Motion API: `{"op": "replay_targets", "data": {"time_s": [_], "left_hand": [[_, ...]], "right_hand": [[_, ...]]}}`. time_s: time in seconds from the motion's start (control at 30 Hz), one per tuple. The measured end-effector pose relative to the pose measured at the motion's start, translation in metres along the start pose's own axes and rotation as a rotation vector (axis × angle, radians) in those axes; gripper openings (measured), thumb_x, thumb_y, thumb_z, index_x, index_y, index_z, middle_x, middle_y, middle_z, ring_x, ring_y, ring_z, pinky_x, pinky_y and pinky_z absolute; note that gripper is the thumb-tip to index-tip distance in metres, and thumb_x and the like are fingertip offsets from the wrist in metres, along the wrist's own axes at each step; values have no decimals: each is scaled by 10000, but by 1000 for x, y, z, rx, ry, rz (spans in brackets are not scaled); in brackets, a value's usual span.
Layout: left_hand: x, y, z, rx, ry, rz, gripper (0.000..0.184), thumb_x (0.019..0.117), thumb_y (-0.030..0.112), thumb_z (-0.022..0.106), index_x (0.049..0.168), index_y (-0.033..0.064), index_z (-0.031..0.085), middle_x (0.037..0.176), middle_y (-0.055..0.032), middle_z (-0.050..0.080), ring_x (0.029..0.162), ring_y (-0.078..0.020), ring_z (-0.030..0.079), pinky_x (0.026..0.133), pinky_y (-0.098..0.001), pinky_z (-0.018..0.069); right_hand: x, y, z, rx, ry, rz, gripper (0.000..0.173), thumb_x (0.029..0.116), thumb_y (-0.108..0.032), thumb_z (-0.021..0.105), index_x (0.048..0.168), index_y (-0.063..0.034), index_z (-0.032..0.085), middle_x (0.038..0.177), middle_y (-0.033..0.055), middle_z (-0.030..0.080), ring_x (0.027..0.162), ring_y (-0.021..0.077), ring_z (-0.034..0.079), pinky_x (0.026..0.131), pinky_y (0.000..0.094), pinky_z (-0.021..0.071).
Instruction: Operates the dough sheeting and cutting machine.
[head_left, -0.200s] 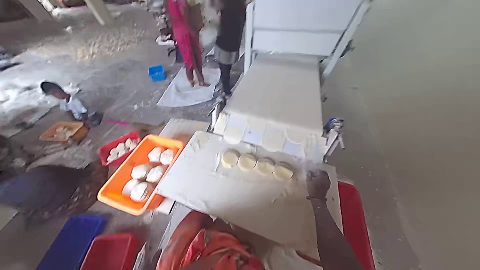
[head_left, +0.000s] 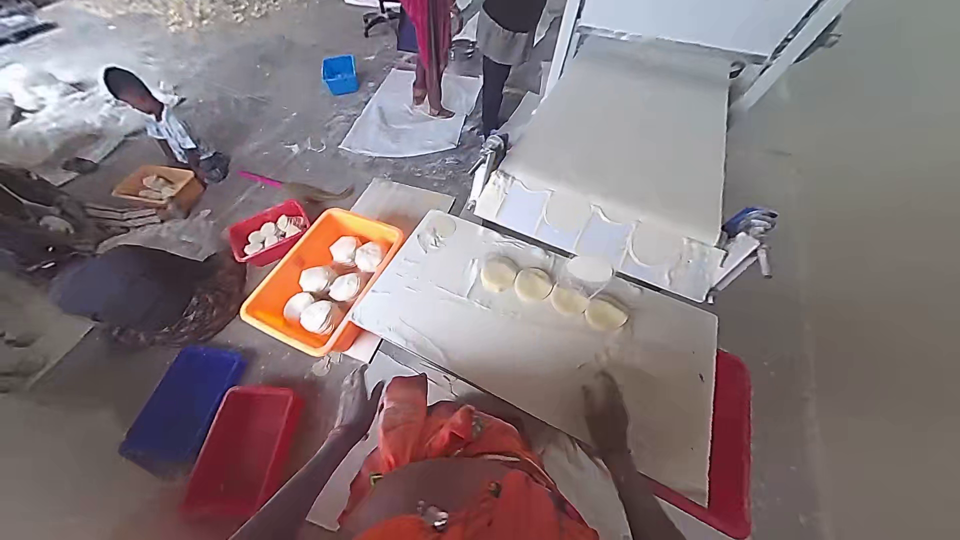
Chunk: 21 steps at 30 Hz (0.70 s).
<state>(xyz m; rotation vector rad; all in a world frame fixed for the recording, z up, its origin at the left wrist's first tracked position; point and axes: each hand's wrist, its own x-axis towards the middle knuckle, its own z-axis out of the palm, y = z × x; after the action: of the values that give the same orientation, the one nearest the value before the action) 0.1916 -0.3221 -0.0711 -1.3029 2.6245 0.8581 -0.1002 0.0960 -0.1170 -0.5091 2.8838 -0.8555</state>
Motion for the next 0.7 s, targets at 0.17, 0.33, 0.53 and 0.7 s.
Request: {"op": "replay_targets", "data": {"time_s": [0.17,0.33,0.53,0.7], "left_hand": [[75,58,50,72,141,60,874,1014,499,530,1586,-85,220,1652,-336,164,1561,-469,109,1273,-559,87],[137,86,100,165,334,-43,1076,953,684,446,1561,-160,170,1630,-390,140,1546,-501,140,1266,-573,89],[209,163,105,7,138,327,909,1013,498,508,1593,-103,148,1676,-320,53,1573,-424,117,1291,-477,135],[285,278,34,-201,520,942,854,1018,575,329,1540,-102,322,1642,-299,251,1553,-415,214,1275,-547,204]], "right_hand": [[-58,-13,56,87,-164,-276,529,1007,-221,487,1450,66,526,1564,248,454,1496,401,378,1235,523,310],[-37,13,21,26,-120,-26,812,989,-504,493,1563,53,353,1615,255,369,1518,356,354,1240,477,313],[-42,16,24,112,-100,21,729,1006,-447,446,1518,72,425,1606,259,383,1528,399,316,1252,529,264],[-38,23,27,102,-164,-4,701,1018,-479,437,1454,63,520,1589,275,400,1524,452,290,1249,592,215]]}}
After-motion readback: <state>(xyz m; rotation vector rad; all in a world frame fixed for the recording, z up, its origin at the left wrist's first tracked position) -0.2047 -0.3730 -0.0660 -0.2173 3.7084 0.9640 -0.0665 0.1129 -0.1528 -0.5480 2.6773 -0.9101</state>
